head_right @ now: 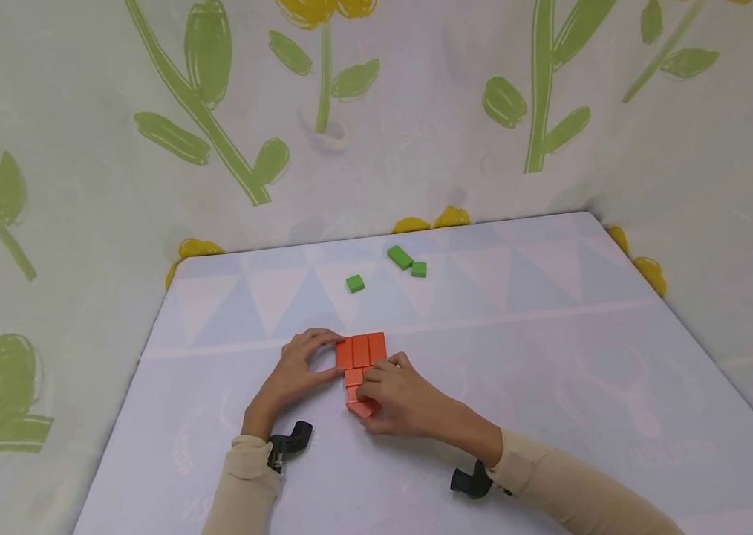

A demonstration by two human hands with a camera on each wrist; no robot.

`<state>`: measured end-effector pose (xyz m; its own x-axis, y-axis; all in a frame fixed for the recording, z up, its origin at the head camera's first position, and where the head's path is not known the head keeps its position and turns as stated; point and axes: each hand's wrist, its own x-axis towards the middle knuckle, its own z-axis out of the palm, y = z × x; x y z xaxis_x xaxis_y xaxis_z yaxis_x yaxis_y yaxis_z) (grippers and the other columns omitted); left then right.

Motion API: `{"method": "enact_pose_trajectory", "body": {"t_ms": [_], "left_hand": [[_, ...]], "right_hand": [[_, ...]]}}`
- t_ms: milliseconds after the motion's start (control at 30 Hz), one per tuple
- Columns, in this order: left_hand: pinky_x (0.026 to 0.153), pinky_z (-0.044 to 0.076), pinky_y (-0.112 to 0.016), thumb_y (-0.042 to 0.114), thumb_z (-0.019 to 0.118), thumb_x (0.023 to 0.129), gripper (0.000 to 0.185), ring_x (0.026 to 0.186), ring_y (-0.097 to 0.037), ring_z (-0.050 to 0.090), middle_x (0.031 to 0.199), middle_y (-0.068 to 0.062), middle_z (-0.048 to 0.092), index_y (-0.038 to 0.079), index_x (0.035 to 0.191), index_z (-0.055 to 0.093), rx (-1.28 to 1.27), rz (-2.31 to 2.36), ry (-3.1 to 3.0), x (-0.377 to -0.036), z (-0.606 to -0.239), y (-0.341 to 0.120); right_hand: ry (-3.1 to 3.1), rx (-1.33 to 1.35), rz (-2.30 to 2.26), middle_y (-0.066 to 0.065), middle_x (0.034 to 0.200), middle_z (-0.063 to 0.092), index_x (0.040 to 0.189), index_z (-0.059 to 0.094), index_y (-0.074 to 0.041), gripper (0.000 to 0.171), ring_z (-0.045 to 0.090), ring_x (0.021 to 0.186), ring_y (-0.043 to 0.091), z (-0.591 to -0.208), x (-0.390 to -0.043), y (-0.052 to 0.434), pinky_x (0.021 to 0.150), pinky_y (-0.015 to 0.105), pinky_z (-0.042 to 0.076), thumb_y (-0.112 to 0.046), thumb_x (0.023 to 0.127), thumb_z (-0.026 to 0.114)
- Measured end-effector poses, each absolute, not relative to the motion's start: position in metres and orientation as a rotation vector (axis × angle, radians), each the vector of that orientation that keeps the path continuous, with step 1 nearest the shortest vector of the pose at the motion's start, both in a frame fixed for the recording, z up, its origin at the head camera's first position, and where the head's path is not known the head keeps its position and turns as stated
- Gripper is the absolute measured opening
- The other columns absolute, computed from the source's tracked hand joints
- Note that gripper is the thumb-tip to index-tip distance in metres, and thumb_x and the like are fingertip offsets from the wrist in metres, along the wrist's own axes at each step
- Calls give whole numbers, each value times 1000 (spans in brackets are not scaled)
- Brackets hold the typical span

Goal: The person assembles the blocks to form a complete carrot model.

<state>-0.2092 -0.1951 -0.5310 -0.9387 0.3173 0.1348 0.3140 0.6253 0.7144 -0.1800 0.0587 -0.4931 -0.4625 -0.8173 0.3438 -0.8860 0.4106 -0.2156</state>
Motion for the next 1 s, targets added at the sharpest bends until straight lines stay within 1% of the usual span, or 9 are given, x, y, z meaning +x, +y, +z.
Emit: {"method": "enact_pose_trajectory", "body": {"t_ms": [67,200,333,467,567,767,867,1000], "left_hand": [[104,24,-50,37,78,86,51,128,-22,44,136,6,55,24,133,63,549,1249,2830,-210,-531,-195],[102,25,-49,38,78,86,51,128,-22,44,137,7,54,25,133,63,555,1235,2838,-210,-532,-196],[98,26,-49,36,78,86,48,126,-22,46,136,7,54,24,130,65,582,1249,2851,-210,-533,-196],[98,27,-49,35,79,86,45,125,-22,46,135,7,55,24,127,67,604,1258,2853,-210,-533,-196],[100,26,-50,35,79,86,45,125,-21,46,135,7,55,25,128,67,611,1246,2852,-210,-534,-196],[102,27,-51,36,78,87,47,128,-21,46,135,6,57,23,131,68,641,1230,2846,-211,-535,-199],[101,30,-51,36,78,87,49,129,-22,46,135,5,57,22,132,68,663,1217,2855,-212,-537,-199],[100,30,-50,38,78,87,49,128,-22,46,136,6,57,23,133,67,667,1216,2852,-212,-538,-198]], "right_hand": [[-2496,1517,564,-10,98,65,100,72,-19,29,55,96,9,-493,-182,60,83,35,37,-35,78,82],[-2593,1474,630,-10,103,65,105,72,-18,31,56,100,10,-488,-188,66,86,38,37,-38,82,81],[-2680,1308,697,-7,104,67,105,73,-15,27,57,102,14,-478,-207,75,88,42,37,-33,86,79],[-2689,1102,756,-1,102,69,103,74,-10,22,58,102,20,-469,-238,84,88,46,35,-24,86,79],[-2724,921,786,4,101,69,106,73,-7,24,57,102,24,-469,-270,91,90,50,34,-21,88,78],[-2831,602,860,12,110,68,116,70,-2,33,54,108,31,-480,-332,98,89,52,32,-24,92,73],[-2843,524,808,14,113,67,119,69,-1,37,54,108,33,-485,-354,98,88,53,33,-25,91,73],[-2874,472,677,15,113,64,119,68,-1,40,53,108,34,-488,-373,97,89,55,33,-29,91,73]]}}
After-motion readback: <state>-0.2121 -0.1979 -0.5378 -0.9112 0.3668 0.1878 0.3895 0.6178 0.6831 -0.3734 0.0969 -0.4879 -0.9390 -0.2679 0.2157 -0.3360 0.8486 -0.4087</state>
